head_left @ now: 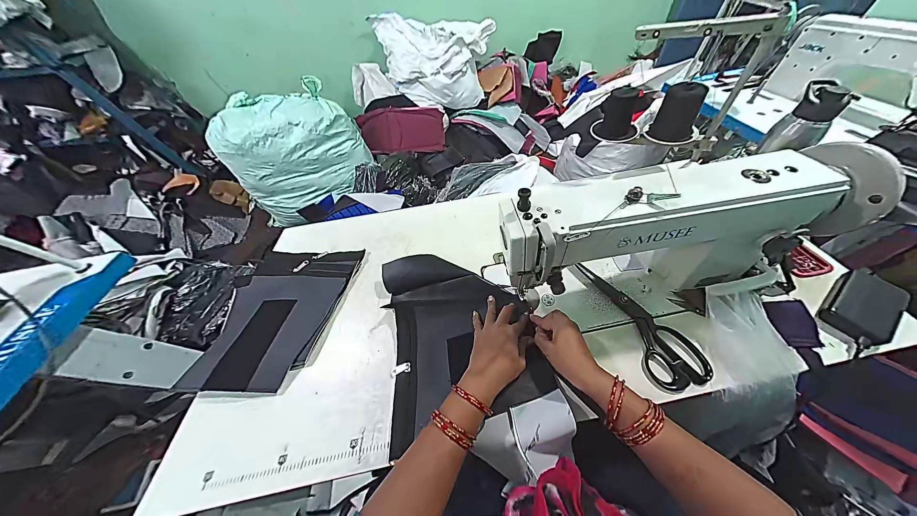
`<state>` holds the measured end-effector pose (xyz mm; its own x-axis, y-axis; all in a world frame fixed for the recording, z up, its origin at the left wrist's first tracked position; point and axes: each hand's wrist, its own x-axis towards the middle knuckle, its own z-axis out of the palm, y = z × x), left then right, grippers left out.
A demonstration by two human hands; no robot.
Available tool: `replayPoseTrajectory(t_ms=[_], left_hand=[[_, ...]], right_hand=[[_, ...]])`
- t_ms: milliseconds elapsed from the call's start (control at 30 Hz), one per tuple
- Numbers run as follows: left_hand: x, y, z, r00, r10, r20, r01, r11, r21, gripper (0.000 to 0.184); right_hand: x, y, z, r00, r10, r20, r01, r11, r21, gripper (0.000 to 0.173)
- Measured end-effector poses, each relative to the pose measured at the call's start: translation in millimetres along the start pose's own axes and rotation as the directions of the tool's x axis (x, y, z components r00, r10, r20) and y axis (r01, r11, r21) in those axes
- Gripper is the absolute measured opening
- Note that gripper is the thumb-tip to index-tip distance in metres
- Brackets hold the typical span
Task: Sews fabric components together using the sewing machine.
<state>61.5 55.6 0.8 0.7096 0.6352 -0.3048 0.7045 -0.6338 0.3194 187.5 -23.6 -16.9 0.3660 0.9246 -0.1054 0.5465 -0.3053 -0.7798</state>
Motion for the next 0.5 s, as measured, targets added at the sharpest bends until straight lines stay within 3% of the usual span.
replayPoseTrajectory(t_ms=[167, 333, 400, 500], left_hand=[[0.4, -11.8, 17.9, 0.983, 0.041, -0.178, -0.063, 0.991, -0.121, 0.047], [4.9, -22.3, 34.6, 0.906, 0.080, -0.415, -0.206, 0.941, -0.269, 0.044], [5.1, -22.0, 36.3, 0.898, 0.082, -0.431, -0.216, 0.938, -0.272, 0.047], [5.3, -14.8, 33.1, 0.934, 0.103, -0.342, -0.157, 0.979, -0.134, 0.056]], right_hand=[[-3.6, -8.9, 4.4, 0.996, 0.014, 0.084, 0.001, 0.983, -0.186, 0.041], [-4.6, -6.9, 12.0, 0.996, -0.059, 0.073, 0.079, 0.948, -0.309, 0.039], [-4.9, -6.2, 13.6, 0.995, -0.065, 0.075, 0.087, 0.938, -0.335, 0.039], [-5.6, -2.7, 17.1, 0.994, -0.103, 0.042, 0.111, 0.929, -0.353, 0.034]])
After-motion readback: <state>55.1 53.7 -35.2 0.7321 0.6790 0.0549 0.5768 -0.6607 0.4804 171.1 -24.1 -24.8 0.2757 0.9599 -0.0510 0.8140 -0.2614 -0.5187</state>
